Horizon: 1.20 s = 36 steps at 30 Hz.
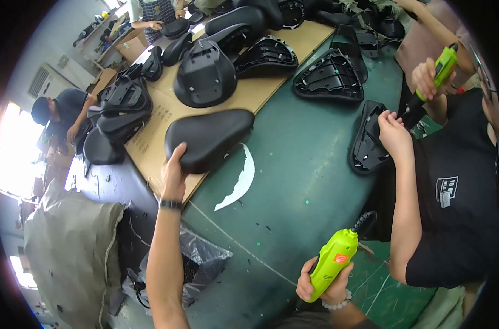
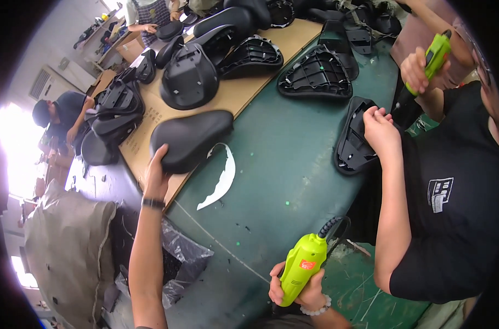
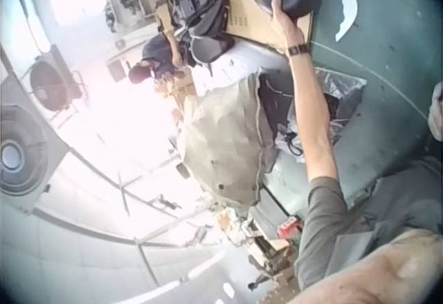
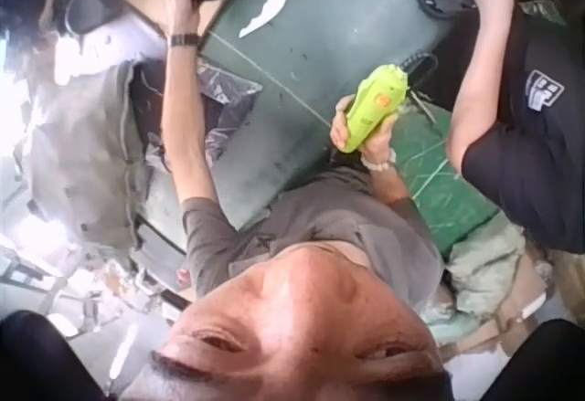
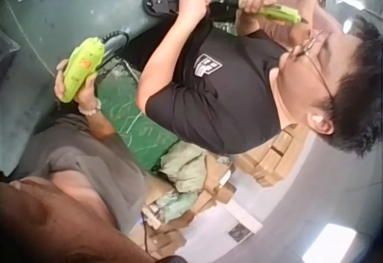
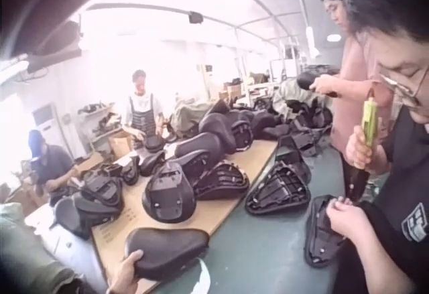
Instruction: Assembling bicycle seats by fastening plastic components with an electric screwdriver.
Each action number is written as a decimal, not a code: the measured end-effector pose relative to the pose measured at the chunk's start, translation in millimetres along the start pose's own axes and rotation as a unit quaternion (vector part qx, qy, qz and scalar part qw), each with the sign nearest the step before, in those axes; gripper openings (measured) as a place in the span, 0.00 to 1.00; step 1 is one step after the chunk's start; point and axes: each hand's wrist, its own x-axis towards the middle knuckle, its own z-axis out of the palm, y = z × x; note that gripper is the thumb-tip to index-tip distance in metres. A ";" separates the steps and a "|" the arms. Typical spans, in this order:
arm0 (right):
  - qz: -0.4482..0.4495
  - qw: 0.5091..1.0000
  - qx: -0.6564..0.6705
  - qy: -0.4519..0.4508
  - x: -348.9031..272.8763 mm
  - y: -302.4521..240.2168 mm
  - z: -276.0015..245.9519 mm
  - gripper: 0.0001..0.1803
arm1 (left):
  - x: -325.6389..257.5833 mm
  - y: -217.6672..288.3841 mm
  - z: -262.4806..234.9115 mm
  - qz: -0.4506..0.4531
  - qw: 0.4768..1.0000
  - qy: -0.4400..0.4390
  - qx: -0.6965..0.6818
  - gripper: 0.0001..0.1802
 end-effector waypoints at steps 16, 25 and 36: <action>0.091 0.977 -0.030 -0.189 -5.3 69.4 68.1 0.47 | -536.3 -54.5 -137.7 0.130 0.607 0.052 0.782 0.26; 0.057 0.992 -0.059 -0.093 -23.3 73.2 73.6 0.50 | -526.2 -80.8 -174.1 0.160 0.727 -0.009 0.668 0.32; 0.015 0.995 -0.047 -0.084 -35.9 15.3 29.8 0.57 | -338.0 -18.8 5.9 0.423 0.662 -0.138 0.603 0.29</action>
